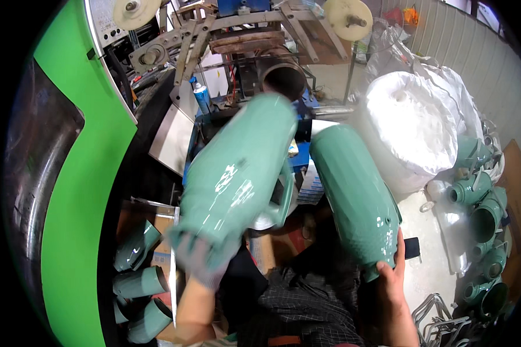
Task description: The person sits on the floor in a workshop and repeatedly assembles light green kettles. They pick up a kettle body, attach a white handle, and place the finished unit on a nearby table. The process is repeated for multiple units.
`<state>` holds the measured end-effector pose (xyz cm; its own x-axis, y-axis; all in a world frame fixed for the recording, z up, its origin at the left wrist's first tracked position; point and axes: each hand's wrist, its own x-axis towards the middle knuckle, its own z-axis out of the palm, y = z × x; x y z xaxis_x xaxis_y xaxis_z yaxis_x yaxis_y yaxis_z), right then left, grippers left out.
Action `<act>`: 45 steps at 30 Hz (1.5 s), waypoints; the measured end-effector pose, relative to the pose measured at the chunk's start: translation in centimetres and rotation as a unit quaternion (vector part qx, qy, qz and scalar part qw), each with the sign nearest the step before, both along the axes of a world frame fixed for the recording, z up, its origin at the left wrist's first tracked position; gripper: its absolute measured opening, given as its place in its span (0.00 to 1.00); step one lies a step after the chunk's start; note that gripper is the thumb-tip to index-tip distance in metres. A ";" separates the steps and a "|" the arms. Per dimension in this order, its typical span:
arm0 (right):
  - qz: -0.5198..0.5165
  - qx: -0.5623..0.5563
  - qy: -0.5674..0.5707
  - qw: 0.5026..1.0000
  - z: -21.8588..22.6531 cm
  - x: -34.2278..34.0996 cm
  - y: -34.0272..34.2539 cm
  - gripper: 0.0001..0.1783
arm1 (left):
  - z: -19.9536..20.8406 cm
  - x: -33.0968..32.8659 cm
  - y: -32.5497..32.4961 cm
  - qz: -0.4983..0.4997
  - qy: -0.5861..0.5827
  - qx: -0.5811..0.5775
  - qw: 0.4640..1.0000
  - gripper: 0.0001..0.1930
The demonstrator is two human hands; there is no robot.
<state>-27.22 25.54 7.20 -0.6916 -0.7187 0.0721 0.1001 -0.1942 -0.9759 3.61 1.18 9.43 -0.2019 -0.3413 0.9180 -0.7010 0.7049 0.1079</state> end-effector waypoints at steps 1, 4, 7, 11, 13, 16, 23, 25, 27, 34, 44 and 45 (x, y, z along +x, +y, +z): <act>0.015 -0.014 0.020 1.000 0.6 0.0 -1.8 0.61 | -1.3 1.4 1.1 -0.026 -0.006 -0.026 0.999 0.22; 0.033 -0.015 0.059 0.998 3.1 -1.1 -7.7 0.58 | -3.9 3.8 3.1 -0.084 0.058 -0.030 0.994 0.22; 0.047 0.036 0.092 0.994 5.9 -2.2 -13.4 0.55 | -4.3 3.9 3.4 -0.162 0.073 0.000 0.984 0.20; 0.081 0.023 0.095 0.992 8.8 -1.6 -22.6 0.53 | -2.8 2.9 4.0 -0.256 -0.105 0.134 0.952 0.15; 0.068 0.042 0.111 0.991 9.9 -1.3 -27.6 0.57 | -2.9 2.0 4.3 -0.292 -0.106 0.184 0.933 0.15; 0.066 0.048 0.102 0.991 11.2 -1.9 -36.0 0.59 | -4.9 1.1 4.9 -0.333 -0.091 0.195 0.918 0.14; 0.143 -0.098 -0.196 0.965 7.0 -4.6 -44.0 0.46 | -10.0 1.9 5.3 -0.326 -0.118 0.177 0.921 0.15; 0.113 -0.116 -0.187 0.969 5.5 -5.3 -45.2 0.40 | -10.0 1.6 5.4 -0.329 -0.126 0.184 0.918 0.15; 0.154 -0.102 -0.215 0.959 4.9 -5.6 -45.1 0.40 | -9.4 1.3 5.5 -0.337 -0.137 0.209 0.908 0.16; 0.474 0.382 0.333 0.720 14.3 -3.4 -31.5 0.49 | -9.1 2.0 4.9 -0.365 -0.191 0.239 0.879 0.17; 0.492 0.030 0.379 0.783 22.2 -1.2 -22.0 0.44 | -3.7 -1.0 5.5 -0.445 -0.278 0.193 0.829 0.09; 0.440 -0.024 0.343 0.830 21.1 -1.5 -20.3 0.44 | -2.7 -1.2 5.3 -0.440 -0.262 0.179 0.840 0.09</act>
